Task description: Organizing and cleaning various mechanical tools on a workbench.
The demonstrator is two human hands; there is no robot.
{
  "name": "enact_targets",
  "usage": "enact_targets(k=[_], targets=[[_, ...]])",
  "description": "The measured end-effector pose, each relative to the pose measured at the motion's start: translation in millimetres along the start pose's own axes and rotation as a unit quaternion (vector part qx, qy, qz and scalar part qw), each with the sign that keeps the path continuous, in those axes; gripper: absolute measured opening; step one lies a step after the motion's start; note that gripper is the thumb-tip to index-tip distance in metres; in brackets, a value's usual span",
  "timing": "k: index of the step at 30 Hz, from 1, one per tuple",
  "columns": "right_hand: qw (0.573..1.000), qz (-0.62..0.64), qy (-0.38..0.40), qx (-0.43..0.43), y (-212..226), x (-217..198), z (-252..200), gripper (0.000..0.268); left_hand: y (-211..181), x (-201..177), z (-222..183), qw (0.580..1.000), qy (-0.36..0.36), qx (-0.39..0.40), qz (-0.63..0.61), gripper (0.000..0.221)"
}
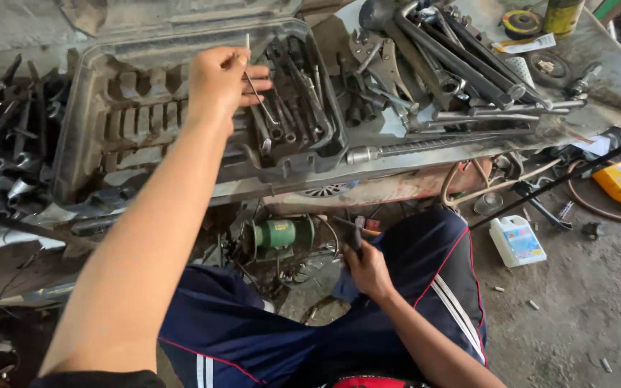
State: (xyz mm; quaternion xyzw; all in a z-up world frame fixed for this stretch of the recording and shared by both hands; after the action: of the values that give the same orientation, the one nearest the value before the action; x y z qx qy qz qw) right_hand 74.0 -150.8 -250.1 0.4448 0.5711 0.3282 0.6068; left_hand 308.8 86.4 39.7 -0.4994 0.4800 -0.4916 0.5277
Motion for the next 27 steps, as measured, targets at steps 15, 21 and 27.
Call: enact_targets(k=[15,21,27], targets=[[0.985,0.111,0.03,0.131,-96.6,28.0,25.0,0.014,-3.0,188.1,-37.4,0.805,0.18,0.356,0.438,0.01],[0.991,0.073,0.027,0.104,-100.6,16.0,23.4,0.018,19.7,231.9,-39.0,0.7,0.179,0.462,0.514,0.011],[0.99,0.082,0.017,0.111,-98.7,14.6,25.2,0.021,-27.7,200.4,-54.3,0.817,0.238,0.373,0.371,0.025]])
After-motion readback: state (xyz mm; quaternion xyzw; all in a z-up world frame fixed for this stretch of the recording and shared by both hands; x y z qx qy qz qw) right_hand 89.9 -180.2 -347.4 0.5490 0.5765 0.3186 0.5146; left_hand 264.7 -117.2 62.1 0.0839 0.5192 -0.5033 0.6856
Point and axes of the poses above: each hand's wrist, its own z-axis towards the middle knuckle, its own x-axis out of the palm, y = z × x, the point moved 3 cm from there along z, towards the middle knuckle, and after that the axes turned 1 degree about x, right-handed, at the moved point
